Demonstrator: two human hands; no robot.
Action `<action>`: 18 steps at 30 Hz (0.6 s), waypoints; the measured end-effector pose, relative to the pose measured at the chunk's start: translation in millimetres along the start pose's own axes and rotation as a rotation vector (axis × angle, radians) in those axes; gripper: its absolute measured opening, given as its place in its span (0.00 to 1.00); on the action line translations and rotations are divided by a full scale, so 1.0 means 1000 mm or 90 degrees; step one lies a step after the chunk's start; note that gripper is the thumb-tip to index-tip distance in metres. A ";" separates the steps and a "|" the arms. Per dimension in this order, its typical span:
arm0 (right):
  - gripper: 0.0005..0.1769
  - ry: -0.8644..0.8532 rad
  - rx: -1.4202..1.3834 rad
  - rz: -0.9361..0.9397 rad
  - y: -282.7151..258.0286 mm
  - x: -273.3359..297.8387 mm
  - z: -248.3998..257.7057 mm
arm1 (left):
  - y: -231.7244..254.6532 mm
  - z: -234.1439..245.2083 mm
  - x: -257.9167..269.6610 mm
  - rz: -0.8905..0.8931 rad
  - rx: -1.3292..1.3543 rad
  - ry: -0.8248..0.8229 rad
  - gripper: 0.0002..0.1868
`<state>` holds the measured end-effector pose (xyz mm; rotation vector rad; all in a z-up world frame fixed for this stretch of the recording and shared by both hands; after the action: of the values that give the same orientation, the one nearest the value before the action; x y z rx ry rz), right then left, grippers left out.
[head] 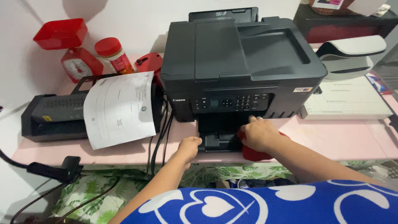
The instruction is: The person wipes the exterior surfaces of a black multifunction printer with a red cloth. They clean the top, sides, front control panel, and paper output tray, then open the scanner lid to wipe the interior before closing it and continuing to wipe the top surface.
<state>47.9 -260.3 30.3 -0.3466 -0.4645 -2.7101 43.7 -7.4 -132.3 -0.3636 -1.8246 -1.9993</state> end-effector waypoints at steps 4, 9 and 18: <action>0.18 0.076 0.066 0.029 -0.005 0.008 -0.008 | 0.003 -0.001 0.004 0.010 -0.013 0.002 0.21; 0.22 0.014 -0.025 0.005 -0.001 -0.015 -0.003 | 0.009 0.000 0.012 0.042 -0.001 0.002 0.23; 0.19 0.022 -0.072 -0.017 0.001 -0.018 -0.017 | 0.002 0.002 0.005 0.025 -0.013 -0.015 0.24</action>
<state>61.1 -261.9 9.7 -0.3248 -0.3088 -2.7702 40.3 -6.5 -128.2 -0.4286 -1.7987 -1.9957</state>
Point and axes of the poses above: each hand's wrist, its own x-axis away from the middle knuckle, its own z-axis out of the back of the hand, y = z × x, the point moved 2 cm from there along -x, towards the middle knuckle, and after that the axes turned 5 degrees about x, right-handed, at the moved point
